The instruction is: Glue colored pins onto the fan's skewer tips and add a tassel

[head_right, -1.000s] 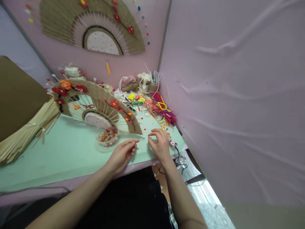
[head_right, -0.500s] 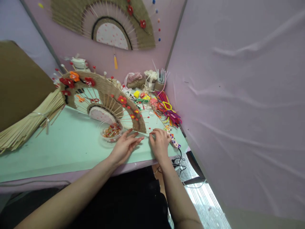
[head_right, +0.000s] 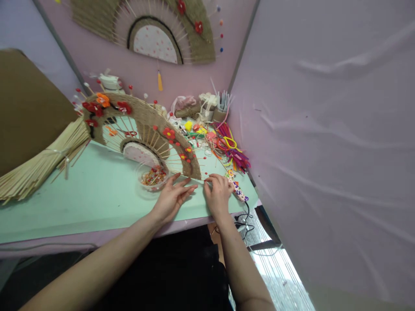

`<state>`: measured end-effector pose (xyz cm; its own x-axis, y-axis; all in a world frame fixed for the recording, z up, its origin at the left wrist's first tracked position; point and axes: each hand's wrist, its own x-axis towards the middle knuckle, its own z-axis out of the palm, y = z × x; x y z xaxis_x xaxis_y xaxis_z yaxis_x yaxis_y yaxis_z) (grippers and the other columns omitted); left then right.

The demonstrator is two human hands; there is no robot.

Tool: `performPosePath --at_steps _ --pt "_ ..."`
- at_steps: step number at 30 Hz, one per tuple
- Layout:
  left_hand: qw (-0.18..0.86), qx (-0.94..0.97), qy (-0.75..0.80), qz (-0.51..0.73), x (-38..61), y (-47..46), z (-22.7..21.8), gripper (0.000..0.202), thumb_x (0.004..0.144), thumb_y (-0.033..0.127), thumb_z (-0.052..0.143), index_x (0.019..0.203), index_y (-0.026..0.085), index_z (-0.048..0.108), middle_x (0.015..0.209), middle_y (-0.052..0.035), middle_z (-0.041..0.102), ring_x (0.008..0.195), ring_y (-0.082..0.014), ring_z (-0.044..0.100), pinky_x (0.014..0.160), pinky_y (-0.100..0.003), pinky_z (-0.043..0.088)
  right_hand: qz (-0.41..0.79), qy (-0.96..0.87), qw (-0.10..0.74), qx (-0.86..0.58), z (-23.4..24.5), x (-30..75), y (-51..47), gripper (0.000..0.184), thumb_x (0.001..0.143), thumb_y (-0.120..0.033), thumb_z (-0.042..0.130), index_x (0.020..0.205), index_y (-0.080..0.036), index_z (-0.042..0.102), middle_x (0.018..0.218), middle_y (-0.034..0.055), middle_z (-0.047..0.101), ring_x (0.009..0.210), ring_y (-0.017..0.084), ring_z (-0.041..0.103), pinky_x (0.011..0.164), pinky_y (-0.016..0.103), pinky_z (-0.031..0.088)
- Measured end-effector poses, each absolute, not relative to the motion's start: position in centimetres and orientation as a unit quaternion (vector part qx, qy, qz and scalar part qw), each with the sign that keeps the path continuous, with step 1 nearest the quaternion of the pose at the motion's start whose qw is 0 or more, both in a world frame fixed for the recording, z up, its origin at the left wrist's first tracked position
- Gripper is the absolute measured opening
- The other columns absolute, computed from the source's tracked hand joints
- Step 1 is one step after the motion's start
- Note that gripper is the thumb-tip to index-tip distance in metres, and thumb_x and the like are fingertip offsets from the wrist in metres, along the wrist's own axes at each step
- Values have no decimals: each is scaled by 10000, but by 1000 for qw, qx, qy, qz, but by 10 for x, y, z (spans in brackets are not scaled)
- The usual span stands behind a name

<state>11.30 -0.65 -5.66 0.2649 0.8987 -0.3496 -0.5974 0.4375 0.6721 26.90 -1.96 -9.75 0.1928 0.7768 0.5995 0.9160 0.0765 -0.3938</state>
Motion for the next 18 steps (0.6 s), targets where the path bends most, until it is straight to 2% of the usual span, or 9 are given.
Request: performPosePath --at_steps 18 --pt "767 214 359 487 113 -8 -57 596 718 -2 613 1213 217 365 1232 -127 550 844 -158 717 945 -361 517 -80 -630 375 -676 -97 267 -20 127 894 -257 530 856 -212 642 1044 60 698 1014 233 555 876 390 241"
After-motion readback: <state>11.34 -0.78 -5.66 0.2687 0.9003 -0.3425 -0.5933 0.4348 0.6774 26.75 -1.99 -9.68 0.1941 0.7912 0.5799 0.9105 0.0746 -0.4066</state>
